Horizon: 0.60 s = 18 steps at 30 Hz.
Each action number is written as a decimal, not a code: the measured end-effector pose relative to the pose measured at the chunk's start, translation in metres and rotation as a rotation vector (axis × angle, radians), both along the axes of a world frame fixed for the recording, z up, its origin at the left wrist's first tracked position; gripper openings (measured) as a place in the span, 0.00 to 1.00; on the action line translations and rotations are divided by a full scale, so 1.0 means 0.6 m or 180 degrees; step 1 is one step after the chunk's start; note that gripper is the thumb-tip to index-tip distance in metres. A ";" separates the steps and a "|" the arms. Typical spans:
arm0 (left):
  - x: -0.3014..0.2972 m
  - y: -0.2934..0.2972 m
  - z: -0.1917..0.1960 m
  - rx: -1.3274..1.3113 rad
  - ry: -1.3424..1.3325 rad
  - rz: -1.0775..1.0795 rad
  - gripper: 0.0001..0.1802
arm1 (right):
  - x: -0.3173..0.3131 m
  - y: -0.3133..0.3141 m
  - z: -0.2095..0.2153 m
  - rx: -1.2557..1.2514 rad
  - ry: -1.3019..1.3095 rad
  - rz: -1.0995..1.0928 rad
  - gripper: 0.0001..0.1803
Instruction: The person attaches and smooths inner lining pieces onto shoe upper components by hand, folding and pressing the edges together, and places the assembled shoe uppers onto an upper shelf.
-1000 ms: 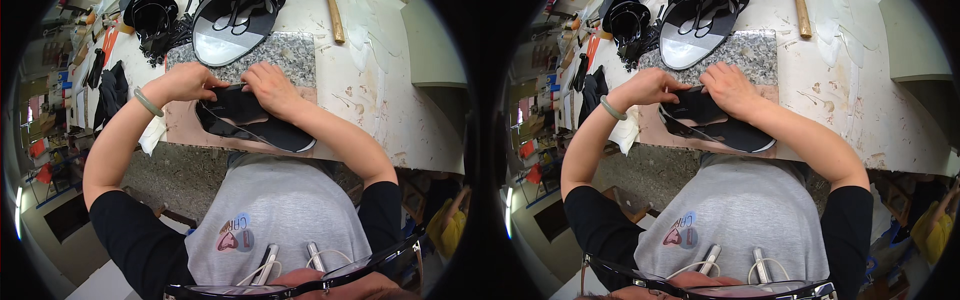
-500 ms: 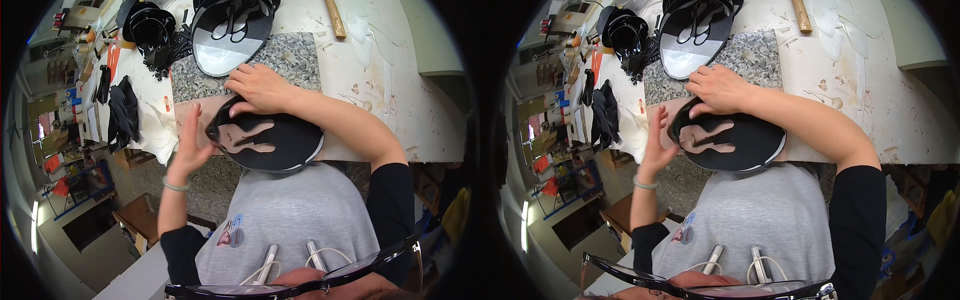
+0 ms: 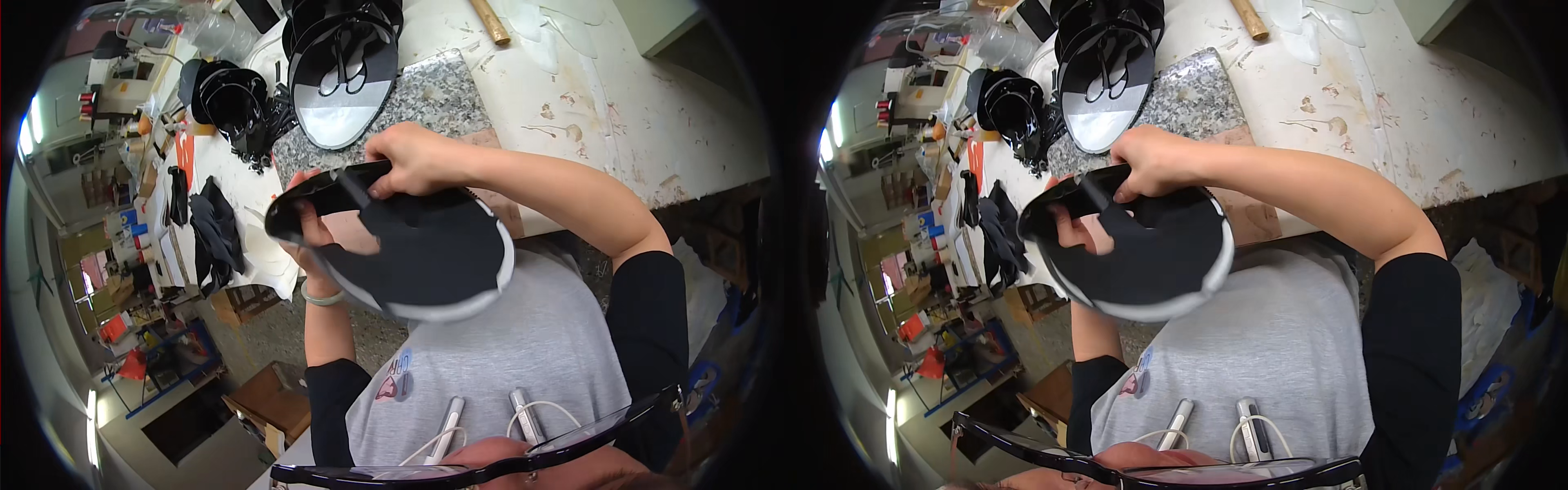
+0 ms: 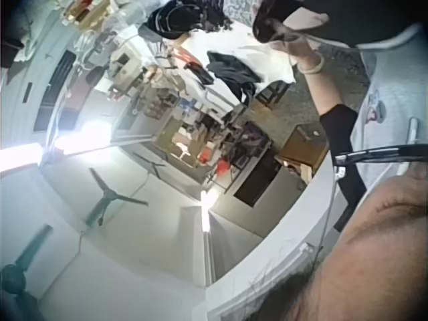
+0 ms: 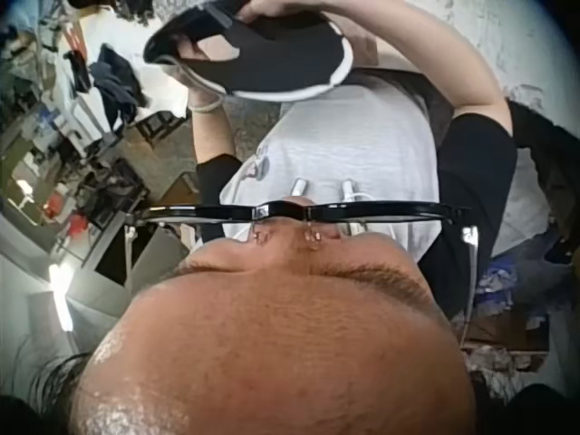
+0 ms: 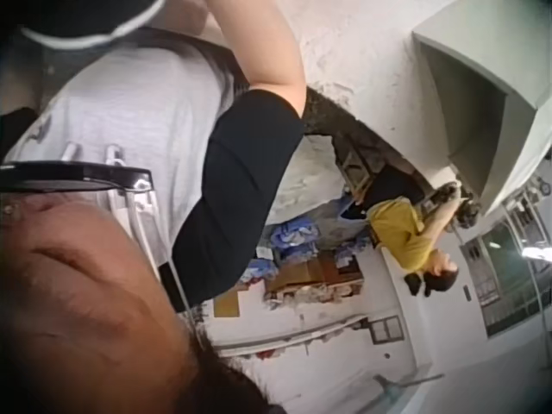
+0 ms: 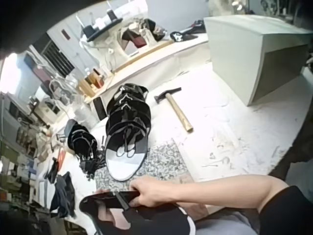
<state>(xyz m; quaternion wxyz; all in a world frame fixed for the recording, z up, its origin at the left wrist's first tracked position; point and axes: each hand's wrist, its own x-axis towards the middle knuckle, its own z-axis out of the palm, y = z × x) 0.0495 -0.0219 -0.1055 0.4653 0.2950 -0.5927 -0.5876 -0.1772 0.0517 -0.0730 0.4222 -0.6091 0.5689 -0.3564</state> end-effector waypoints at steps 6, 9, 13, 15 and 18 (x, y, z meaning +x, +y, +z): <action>-0.059 0.011 0.022 0.0188 0.0484 -0.0803 0.25 | 0.002 0.033 -0.017 -0.0123 0.0510 -0.0529 0.13; -0.063 -0.002 0.011 -0.0394 -0.1269 -0.0198 0.17 | -0.008 0.033 -0.017 -0.0126 0.0722 -0.0642 0.21; -0.121 -0.011 0.025 0.0552 -0.0751 -0.0406 0.12 | -0.035 0.031 -0.079 0.0304 -0.0789 -0.1240 0.14; -0.134 -0.034 0.015 0.0344 -0.1200 -0.0516 0.12 | -0.052 0.050 -0.036 -0.0166 0.0629 -0.0904 0.12; -0.157 -0.036 0.039 -0.0009 -0.1953 -0.0594 0.09 | -0.069 0.063 -0.023 -0.1157 0.1137 -0.0831 0.12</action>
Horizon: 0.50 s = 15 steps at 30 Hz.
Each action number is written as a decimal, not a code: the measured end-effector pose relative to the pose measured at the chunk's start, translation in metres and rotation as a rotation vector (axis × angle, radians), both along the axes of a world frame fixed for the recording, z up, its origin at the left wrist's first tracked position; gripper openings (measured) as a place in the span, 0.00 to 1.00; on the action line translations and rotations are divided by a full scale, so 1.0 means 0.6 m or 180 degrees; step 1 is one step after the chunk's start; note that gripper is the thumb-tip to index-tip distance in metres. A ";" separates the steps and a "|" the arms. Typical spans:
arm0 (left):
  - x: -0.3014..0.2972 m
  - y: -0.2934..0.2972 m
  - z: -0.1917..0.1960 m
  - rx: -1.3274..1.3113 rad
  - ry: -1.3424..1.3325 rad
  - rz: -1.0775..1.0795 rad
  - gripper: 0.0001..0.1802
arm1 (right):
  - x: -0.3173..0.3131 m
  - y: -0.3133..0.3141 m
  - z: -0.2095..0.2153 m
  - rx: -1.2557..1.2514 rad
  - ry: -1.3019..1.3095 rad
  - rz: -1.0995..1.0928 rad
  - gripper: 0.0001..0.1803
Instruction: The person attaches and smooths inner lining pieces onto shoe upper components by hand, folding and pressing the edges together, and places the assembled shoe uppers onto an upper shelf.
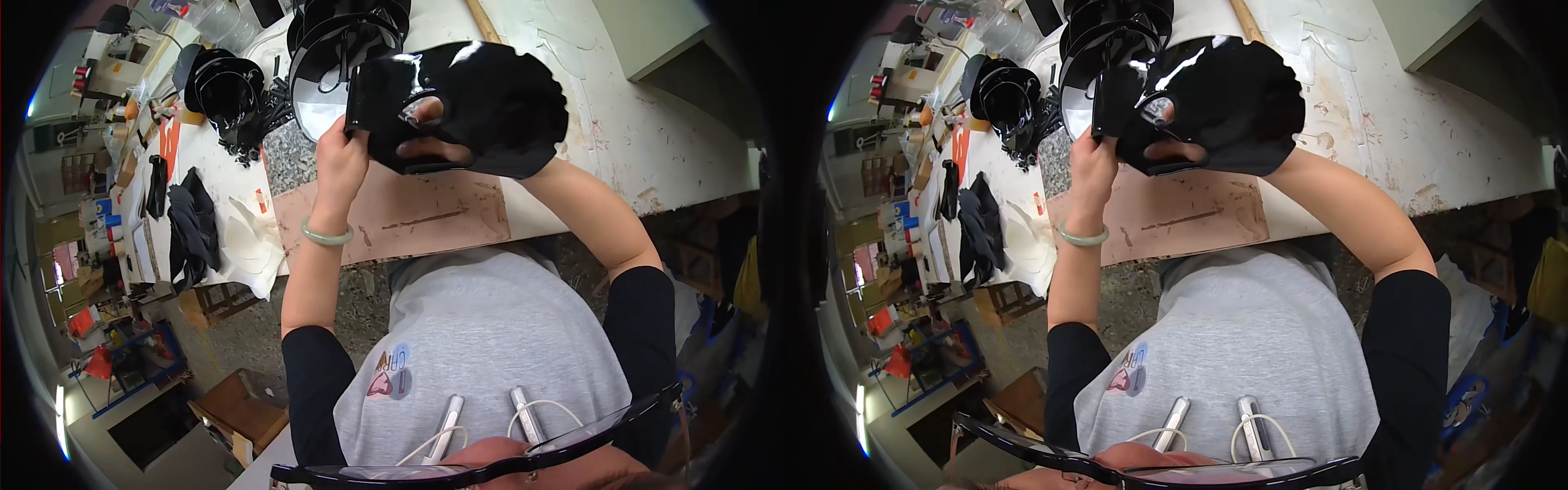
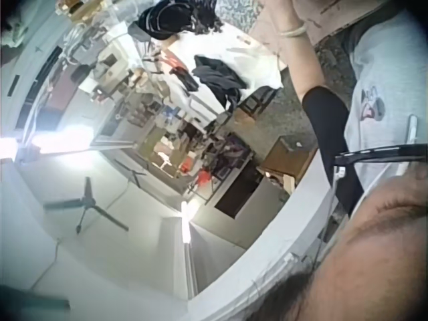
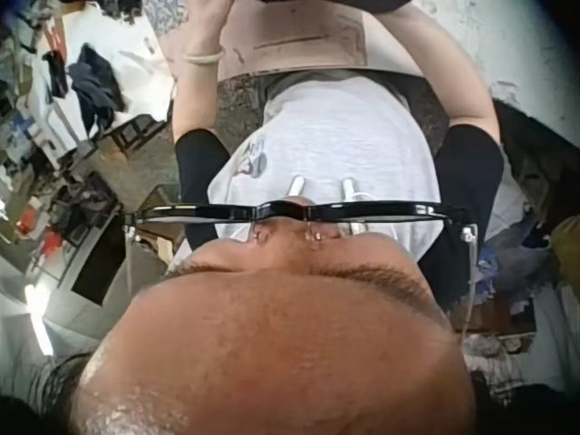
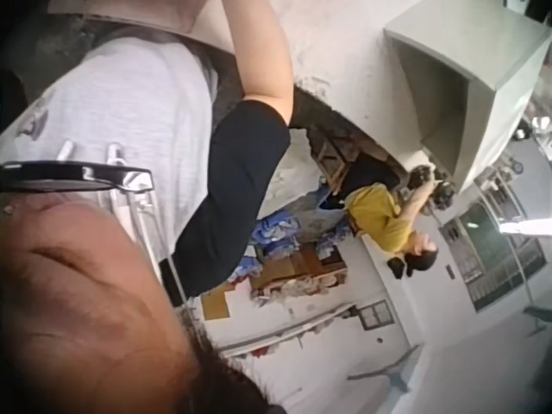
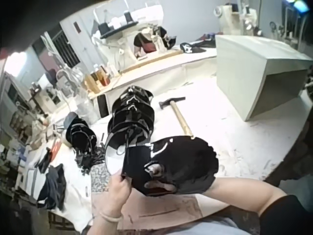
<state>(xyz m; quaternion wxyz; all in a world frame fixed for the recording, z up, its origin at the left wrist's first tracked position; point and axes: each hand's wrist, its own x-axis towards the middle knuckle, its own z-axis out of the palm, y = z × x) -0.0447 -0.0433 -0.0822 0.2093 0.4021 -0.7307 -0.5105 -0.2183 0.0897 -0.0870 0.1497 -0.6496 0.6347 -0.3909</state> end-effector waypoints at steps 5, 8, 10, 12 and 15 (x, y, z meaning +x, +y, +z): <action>-0.021 -0.007 -0.017 -0.0194 0.0279 -0.0183 0.14 | -0.002 0.035 0.040 -0.0485 -0.0079 0.0035 0.12; -0.037 -0.004 0.005 -0.1462 0.0287 -0.0404 0.12 | -0.007 0.047 0.074 -0.0568 0.0091 0.0024 0.12; -0.050 -0.017 0.007 -0.1058 0.0268 -0.0409 0.10 | -0.020 0.043 0.092 -0.0599 0.0142 0.0019 0.12; -0.065 -0.026 0.019 -0.0049 0.0623 -0.0419 0.07 | -0.028 0.035 0.101 -0.0662 0.0155 -0.0004 0.13; -0.088 -0.044 0.047 0.0582 0.0925 -0.0754 0.06 | -0.056 0.012 0.103 -0.0630 -0.0188 -0.0031 0.13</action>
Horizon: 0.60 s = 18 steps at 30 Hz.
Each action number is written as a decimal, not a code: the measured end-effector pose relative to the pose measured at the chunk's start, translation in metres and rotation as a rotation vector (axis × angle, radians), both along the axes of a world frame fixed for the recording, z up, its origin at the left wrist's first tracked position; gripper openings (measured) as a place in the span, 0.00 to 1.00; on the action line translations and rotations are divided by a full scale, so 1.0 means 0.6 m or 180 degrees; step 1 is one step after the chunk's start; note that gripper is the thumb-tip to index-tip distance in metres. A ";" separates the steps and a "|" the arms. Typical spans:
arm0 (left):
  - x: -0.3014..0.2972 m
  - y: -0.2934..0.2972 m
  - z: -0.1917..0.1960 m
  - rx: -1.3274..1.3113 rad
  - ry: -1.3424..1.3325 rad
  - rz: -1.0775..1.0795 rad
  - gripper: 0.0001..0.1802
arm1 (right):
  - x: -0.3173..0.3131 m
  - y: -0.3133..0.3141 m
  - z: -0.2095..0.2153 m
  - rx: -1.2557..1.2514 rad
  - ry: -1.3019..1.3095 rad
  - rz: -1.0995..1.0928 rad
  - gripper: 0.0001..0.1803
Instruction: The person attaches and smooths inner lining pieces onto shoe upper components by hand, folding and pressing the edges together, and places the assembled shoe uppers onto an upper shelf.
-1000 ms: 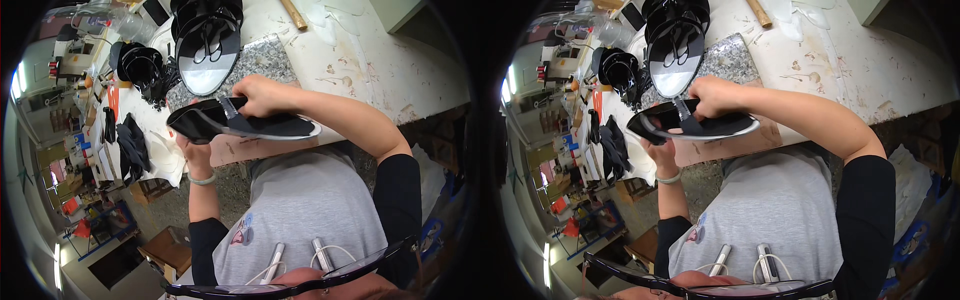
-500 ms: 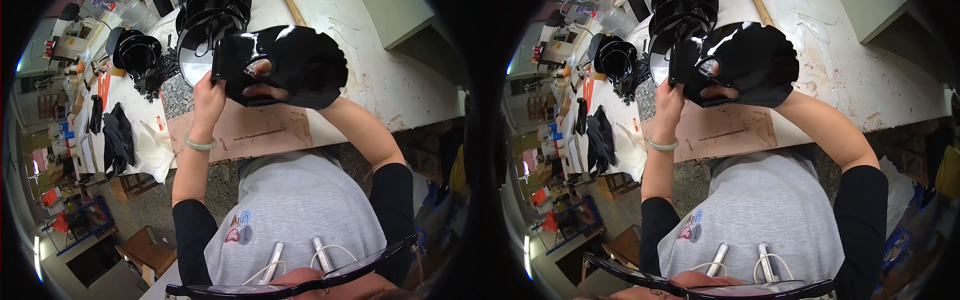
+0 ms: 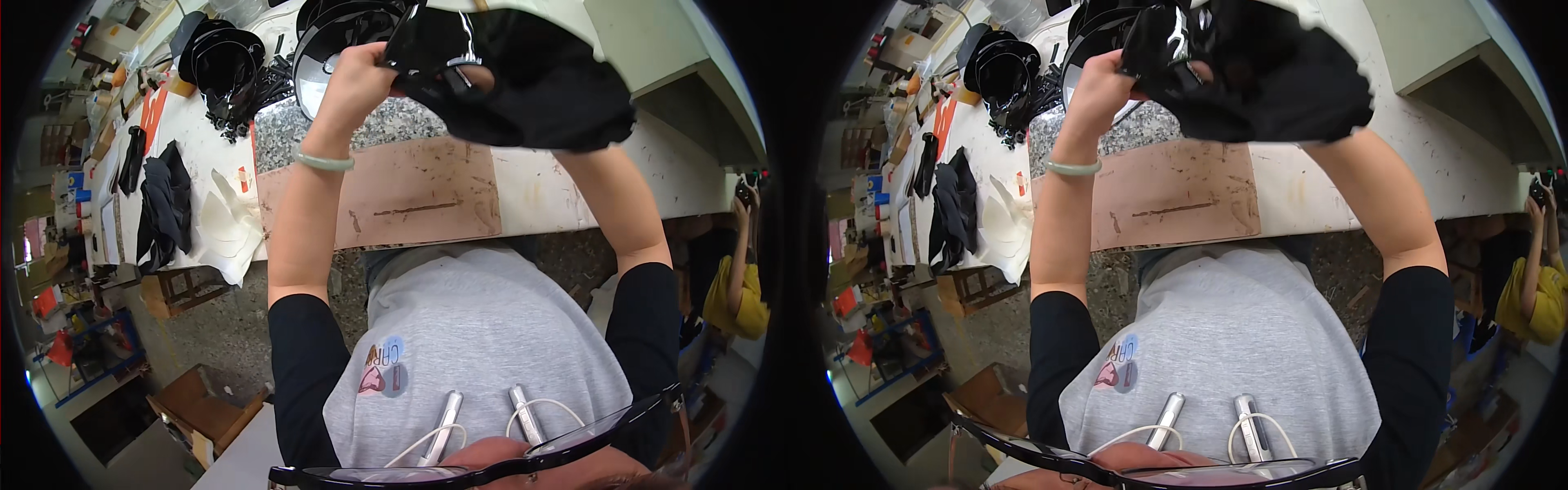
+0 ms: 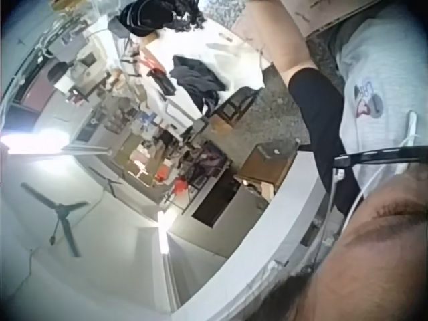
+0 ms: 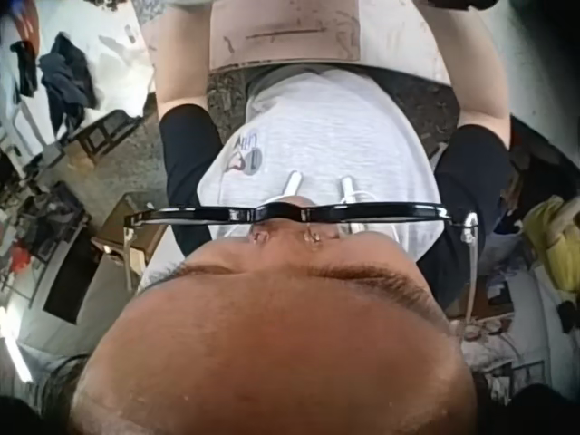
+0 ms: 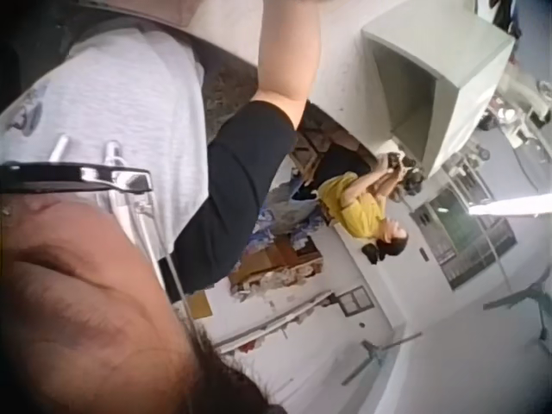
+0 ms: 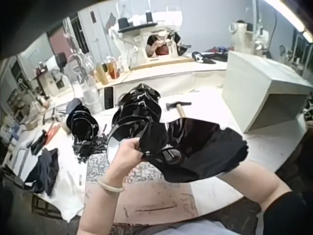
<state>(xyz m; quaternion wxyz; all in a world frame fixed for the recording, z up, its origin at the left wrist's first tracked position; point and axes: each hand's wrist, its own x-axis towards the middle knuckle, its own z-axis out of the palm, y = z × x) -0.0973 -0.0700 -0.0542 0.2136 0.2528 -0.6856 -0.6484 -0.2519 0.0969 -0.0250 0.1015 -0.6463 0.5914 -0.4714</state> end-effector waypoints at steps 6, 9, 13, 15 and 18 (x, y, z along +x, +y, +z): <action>-0.026 0.005 0.034 -0.2660 0.0191 0.0687 0.11 | -0.062 -0.069 -0.057 0.0783 -0.1726 0.0939 0.12; -0.022 -0.002 0.035 -0.2680 0.0086 0.0774 0.12 | -0.022 -0.064 -0.010 0.1046 -0.1261 0.0663 0.12; -0.035 -0.023 0.006 -0.1237 0.0874 0.0809 0.10 | -0.076 -0.098 -0.056 0.1013 -0.1349 0.0822 0.13; -0.032 -0.018 -0.008 -0.0765 0.0983 0.0769 0.09 | -0.062 -0.079 -0.037 0.0797 -0.1386 0.0990 0.13; -0.023 -0.005 0.000 -0.0011 0.1220 0.0597 0.09 | -0.029 -0.064 -0.013 0.0456 -0.3271 0.0759 0.09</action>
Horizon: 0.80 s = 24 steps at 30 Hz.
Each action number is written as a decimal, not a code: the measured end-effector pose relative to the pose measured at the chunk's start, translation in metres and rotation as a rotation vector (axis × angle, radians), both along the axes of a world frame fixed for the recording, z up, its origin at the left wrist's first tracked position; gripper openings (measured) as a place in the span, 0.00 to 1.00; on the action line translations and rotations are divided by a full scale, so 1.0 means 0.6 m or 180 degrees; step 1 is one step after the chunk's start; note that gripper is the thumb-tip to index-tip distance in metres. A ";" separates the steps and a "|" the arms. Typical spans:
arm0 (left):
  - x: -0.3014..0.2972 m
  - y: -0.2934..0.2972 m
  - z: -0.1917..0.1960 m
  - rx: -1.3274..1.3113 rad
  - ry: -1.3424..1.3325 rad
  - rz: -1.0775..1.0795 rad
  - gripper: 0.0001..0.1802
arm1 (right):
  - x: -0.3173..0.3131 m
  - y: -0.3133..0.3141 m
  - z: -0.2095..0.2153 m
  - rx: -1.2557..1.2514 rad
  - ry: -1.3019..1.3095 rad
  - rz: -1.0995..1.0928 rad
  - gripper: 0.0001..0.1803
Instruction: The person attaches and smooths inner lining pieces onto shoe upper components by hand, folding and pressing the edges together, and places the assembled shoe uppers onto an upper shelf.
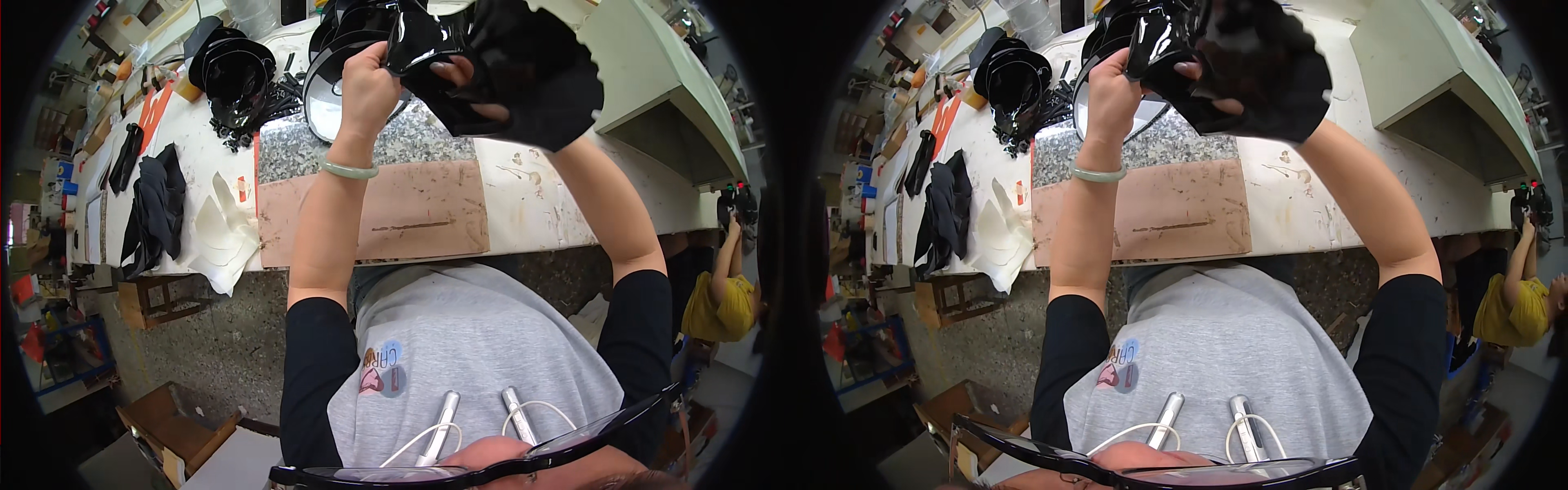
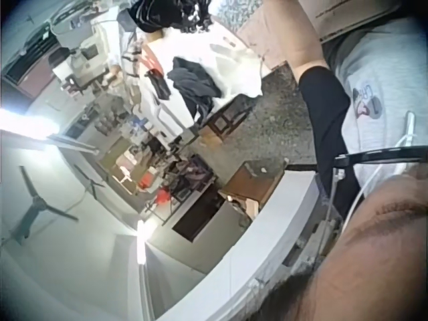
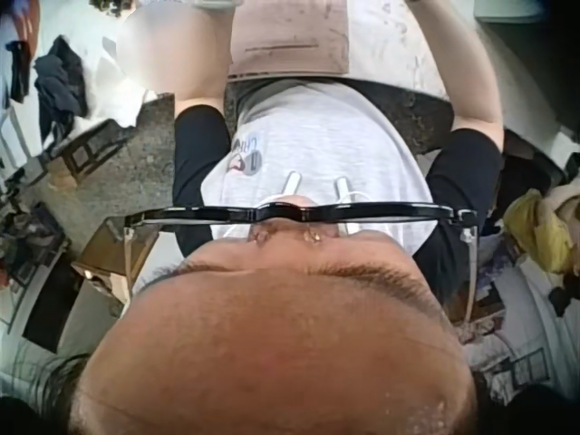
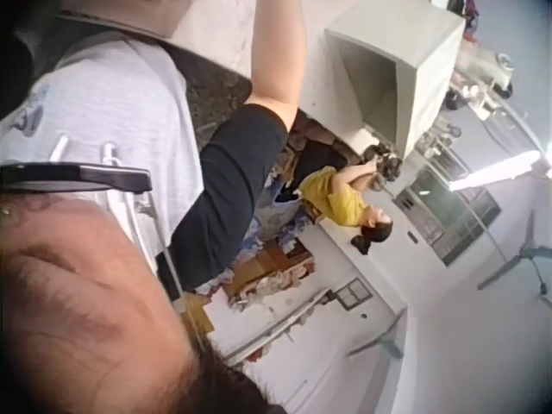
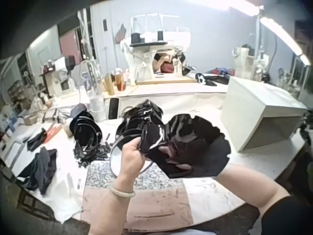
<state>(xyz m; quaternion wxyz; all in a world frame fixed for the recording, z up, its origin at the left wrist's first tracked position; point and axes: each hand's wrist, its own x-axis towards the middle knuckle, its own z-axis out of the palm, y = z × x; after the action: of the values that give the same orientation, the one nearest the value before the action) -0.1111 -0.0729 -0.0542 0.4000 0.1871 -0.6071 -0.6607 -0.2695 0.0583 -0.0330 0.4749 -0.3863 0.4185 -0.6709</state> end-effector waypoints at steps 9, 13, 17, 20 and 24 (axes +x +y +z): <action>0.022 0.024 -0.003 -0.0249 0.0558 -0.0279 0.07 | 0.011 -0.025 0.047 0.0373 0.4157 -0.0825 0.06; 0.025 0.027 0.000 -0.0361 0.0781 -0.0677 0.18 | 0.004 -0.021 0.064 -0.1165 0.5098 -0.1411 0.07; 0.050 0.001 0.067 -0.0222 0.0039 -0.0263 0.20 | -0.014 -0.018 0.088 -0.1118 0.6007 -0.1247 0.03; 0.047 0.032 0.103 -0.2550 -0.1583 0.0183 0.16 | -0.003 -0.026 0.103 -0.0715 0.6590 -0.0875 0.03; 0.045 0.027 0.102 -0.2582 -0.1797 -0.0002 0.13 | -0.019 -0.022 0.128 -0.0652 0.6662 -0.0460 0.03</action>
<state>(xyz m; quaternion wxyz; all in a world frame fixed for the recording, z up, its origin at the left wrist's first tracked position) -0.0842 -0.0570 0.0070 0.2603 0.1879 -0.9000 -0.2947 -0.2806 0.0454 0.0438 -0.1992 -0.7852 0.5831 -0.0617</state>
